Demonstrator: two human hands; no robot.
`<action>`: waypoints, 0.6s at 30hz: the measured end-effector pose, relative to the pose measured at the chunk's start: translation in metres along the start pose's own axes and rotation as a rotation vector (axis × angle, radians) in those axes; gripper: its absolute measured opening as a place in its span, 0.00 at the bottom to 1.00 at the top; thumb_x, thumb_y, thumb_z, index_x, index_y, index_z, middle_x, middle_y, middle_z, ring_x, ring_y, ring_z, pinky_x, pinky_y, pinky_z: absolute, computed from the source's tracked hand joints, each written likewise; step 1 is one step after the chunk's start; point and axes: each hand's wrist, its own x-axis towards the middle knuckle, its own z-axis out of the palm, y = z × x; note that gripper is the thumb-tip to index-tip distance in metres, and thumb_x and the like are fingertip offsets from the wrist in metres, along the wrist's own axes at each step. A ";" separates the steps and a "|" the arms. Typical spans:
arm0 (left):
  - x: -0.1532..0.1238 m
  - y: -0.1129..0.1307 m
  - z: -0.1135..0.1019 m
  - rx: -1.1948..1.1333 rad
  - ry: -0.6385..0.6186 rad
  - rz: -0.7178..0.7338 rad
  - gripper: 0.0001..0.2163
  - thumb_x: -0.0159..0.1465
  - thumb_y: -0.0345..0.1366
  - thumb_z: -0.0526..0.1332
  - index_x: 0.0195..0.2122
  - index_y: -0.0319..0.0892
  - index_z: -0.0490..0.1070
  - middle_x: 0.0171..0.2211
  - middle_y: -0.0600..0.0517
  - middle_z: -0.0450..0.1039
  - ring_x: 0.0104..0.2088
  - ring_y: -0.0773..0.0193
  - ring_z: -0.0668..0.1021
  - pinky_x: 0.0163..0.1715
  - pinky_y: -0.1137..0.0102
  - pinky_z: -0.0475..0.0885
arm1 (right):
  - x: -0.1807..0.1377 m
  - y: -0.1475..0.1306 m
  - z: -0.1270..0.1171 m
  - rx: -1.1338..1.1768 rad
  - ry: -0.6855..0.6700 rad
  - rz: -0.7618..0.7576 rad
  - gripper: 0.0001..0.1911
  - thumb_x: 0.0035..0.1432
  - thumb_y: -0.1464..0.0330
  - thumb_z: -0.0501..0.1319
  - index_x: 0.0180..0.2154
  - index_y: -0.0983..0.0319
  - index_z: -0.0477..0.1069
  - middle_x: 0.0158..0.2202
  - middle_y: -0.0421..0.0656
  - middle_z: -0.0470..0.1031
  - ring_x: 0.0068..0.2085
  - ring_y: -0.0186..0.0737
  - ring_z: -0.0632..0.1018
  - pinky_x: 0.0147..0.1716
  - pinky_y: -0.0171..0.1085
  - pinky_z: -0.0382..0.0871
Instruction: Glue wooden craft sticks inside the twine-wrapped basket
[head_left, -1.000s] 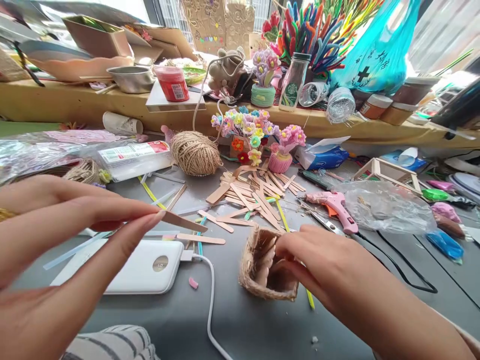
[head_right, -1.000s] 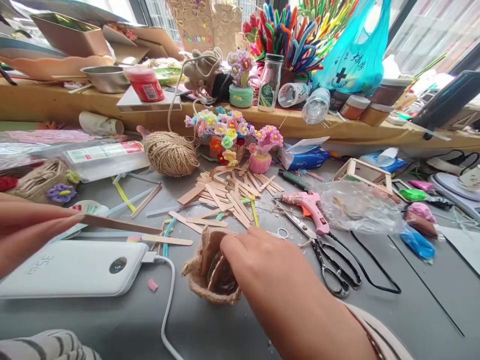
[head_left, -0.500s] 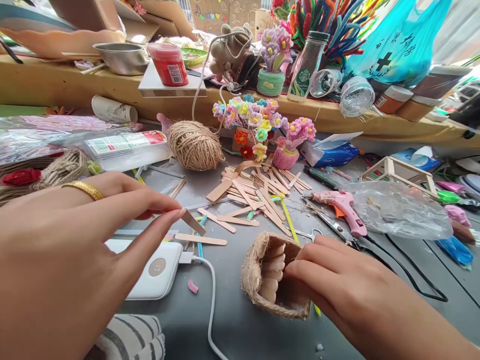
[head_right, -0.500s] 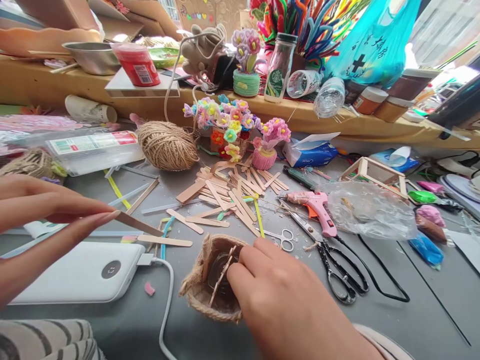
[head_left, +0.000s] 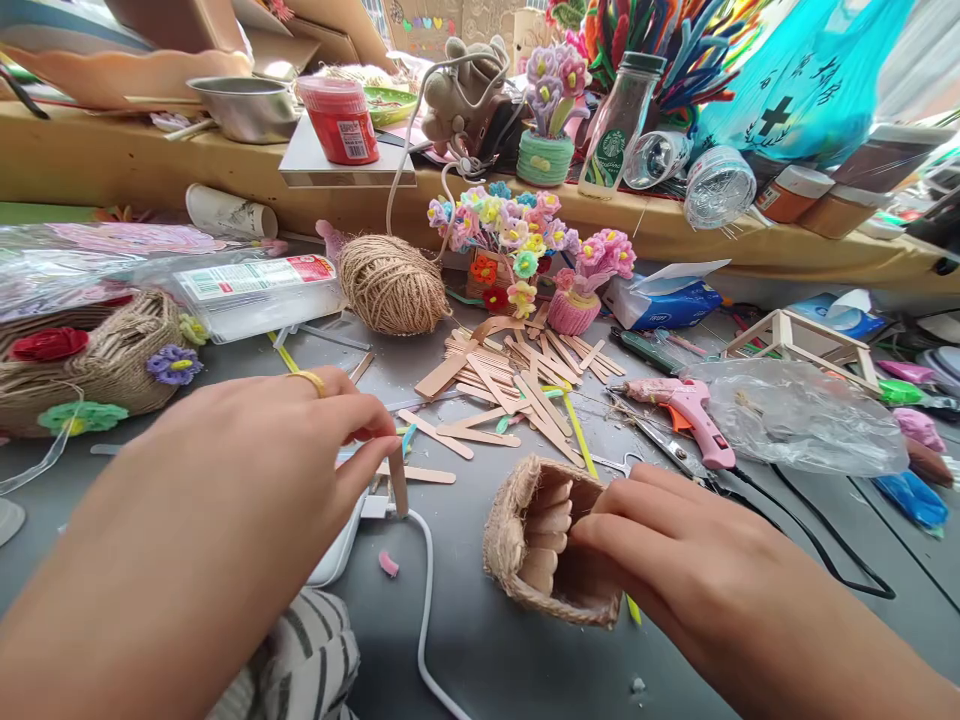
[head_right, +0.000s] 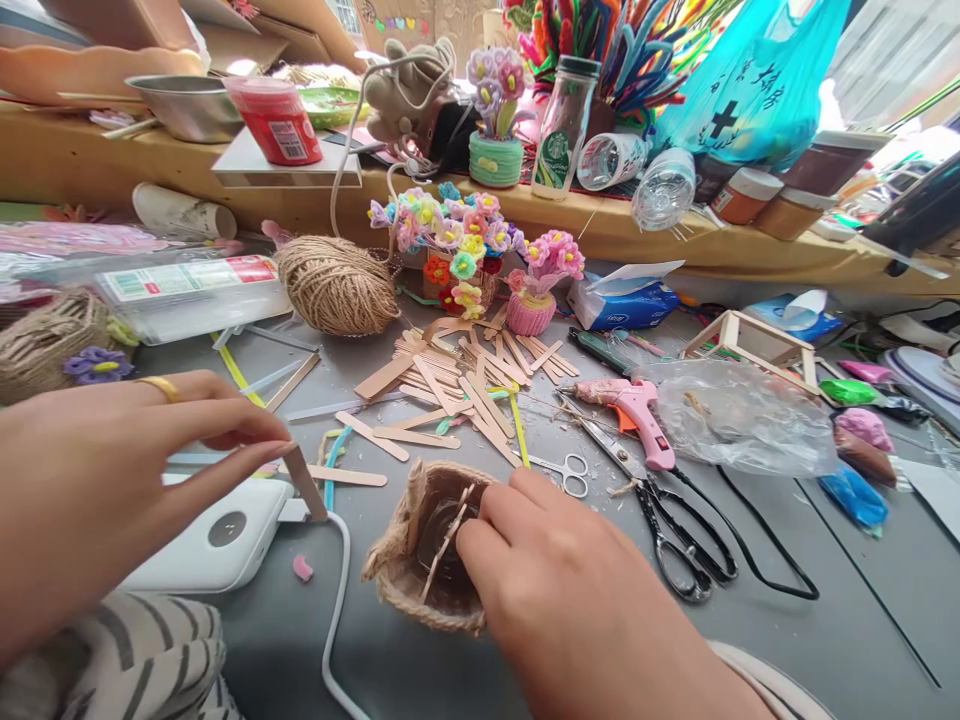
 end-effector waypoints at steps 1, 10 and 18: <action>0.004 0.003 0.000 0.049 -0.065 0.011 0.09 0.57 0.41 0.55 0.24 0.47 0.73 0.27 0.50 0.73 0.28 0.51 0.72 0.32 0.61 0.58 | 0.001 0.000 0.000 -0.003 0.019 0.001 0.15 0.56 0.80 0.48 0.25 0.61 0.67 0.25 0.40 0.69 0.27 0.34 0.66 0.23 0.32 0.57; 0.011 0.003 0.023 0.192 -0.037 0.105 0.09 0.59 0.39 0.56 0.30 0.47 0.76 0.31 0.46 0.77 0.27 0.52 0.76 0.24 0.65 0.59 | -0.001 0.001 0.002 0.040 0.001 0.076 0.16 0.58 0.78 0.48 0.30 0.60 0.72 0.27 0.39 0.71 0.28 0.35 0.69 0.25 0.33 0.61; 0.005 0.038 -0.003 -0.334 0.288 0.273 0.09 0.62 0.38 0.57 0.36 0.44 0.76 0.34 0.53 0.77 0.34 0.59 0.78 0.32 0.68 0.66 | 0.002 0.006 -0.017 0.104 0.201 0.106 0.08 0.59 0.74 0.56 0.34 0.59 0.73 0.31 0.37 0.75 0.33 0.31 0.74 0.32 0.30 0.65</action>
